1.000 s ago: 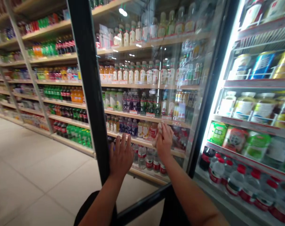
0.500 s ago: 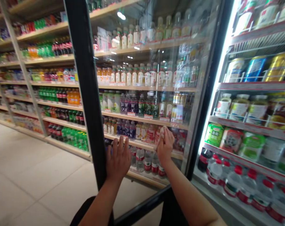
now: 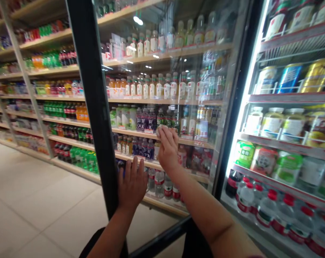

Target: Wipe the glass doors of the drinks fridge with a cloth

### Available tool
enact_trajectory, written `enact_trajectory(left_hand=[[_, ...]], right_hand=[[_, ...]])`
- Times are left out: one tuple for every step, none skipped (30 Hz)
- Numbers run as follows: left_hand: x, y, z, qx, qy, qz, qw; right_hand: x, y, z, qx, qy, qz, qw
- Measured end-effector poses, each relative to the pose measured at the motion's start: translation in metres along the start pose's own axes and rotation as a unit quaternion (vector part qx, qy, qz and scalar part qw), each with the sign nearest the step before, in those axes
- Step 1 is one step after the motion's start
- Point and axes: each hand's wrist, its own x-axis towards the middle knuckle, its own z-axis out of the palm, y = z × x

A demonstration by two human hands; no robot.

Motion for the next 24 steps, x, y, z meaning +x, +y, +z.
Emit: enact_trajectory(left_hand=[[0.000,0.000,0.000,-0.001,-0.002,0.000,1.000],[-0.001,-0.001,0.001,-0.003,-0.007,-0.001,1.000],[-0.001,-0.002,0.001,-0.003,-0.012,-0.001,1.000],[-0.002,-0.002,0.002,-0.002,-0.015,-0.001,1.000],[-0.002,-0.003,0.002,0.000,-0.015,0.000,1.000],[-0.002,-0.004,0.003,0.002,-0.015,0.003,1.000],[-0.002,-0.005,0.003,0.003,-0.013,0.005,1.000],[-0.002,-0.005,0.003,0.004,-0.012,0.007,1.000],[-0.003,-0.005,0.003,0.003,-0.010,0.007,1.000],[-0.003,-0.004,0.003,0.000,-0.009,0.003,1.000],[-0.003,-0.003,0.002,-0.006,-0.012,-0.006,1.000],[-0.004,-0.001,0.001,-0.013,-0.016,-0.018,1.000],[-0.006,0.001,0.000,-0.020,-0.021,-0.032,0.999],[-0.008,0.003,-0.001,-0.027,-0.026,-0.042,0.998],[-0.011,0.006,-0.002,-0.032,-0.030,-0.047,0.998],[-0.013,0.007,-0.003,-0.036,-0.033,-0.045,0.998],[-0.016,0.009,-0.005,-0.038,-0.033,-0.038,0.998],[-0.018,0.009,-0.007,-0.040,-0.034,-0.029,0.998],[-0.019,0.009,-0.009,-0.043,-0.037,-0.019,0.998],[-0.020,0.008,-0.012,-0.047,-0.042,-0.011,0.998],[-0.020,0.006,-0.016,-0.052,-0.046,-0.004,0.998],[-0.020,0.003,-0.021,-0.058,-0.049,0.002,0.997],[-0.020,-0.001,-0.027,-0.067,-0.054,0.014,0.996],[-0.021,-0.005,-0.033,-0.080,-0.058,0.034,0.995]], right_hand=[[0.000,-0.001,0.000,-0.001,-0.016,-0.014,1.000],[-0.001,-0.001,0.000,0.001,-0.030,-0.031,0.999],[-0.001,0.001,-0.001,0.005,-0.035,-0.045,0.998],[-0.001,0.004,-0.003,0.010,-0.031,-0.053,0.998],[-0.002,0.010,-0.004,0.013,-0.020,-0.053,0.998],[-0.003,0.017,-0.007,0.013,-0.003,-0.043,0.999],[-0.007,0.025,-0.009,0.009,0.017,-0.024,1.000],[-0.013,0.033,-0.012,0.001,0.035,-0.001,0.999],[-0.022,0.040,-0.015,-0.009,0.052,0.024,0.998],[-0.033,0.047,-0.018,-0.020,0.065,0.047,0.997],[-0.047,0.053,-0.020,-0.032,0.072,0.067,0.995],[-0.061,0.057,-0.023,-0.042,0.074,0.080,0.993],[-0.077,0.060,-0.025,-0.051,0.069,0.088,0.992],[-0.091,0.061,-0.027,-0.056,0.061,0.091,0.992],[-0.105,0.060,-0.029,-0.058,0.052,0.091,0.993],[-0.118,0.057,-0.031,-0.057,0.042,0.087,0.994],[-0.129,0.053,-0.033,-0.055,0.032,0.083,0.995],[-0.138,0.047,-0.035,-0.051,0.020,0.078,0.995],[-0.146,0.041,-0.036,-0.045,0.005,0.072,0.996],[-0.154,0.034,-0.037,-0.039,-0.012,0.063,0.997],[-0.160,0.026,-0.039,-0.033,-0.030,0.052,0.998],[-0.166,0.019,-0.040,-0.026,-0.045,0.041,0.998],[-0.171,0.012,-0.040,-0.021,-0.062,0.029,0.997],[-0.176,0.005,-0.041,-0.019,-0.077,0.018,0.997]])
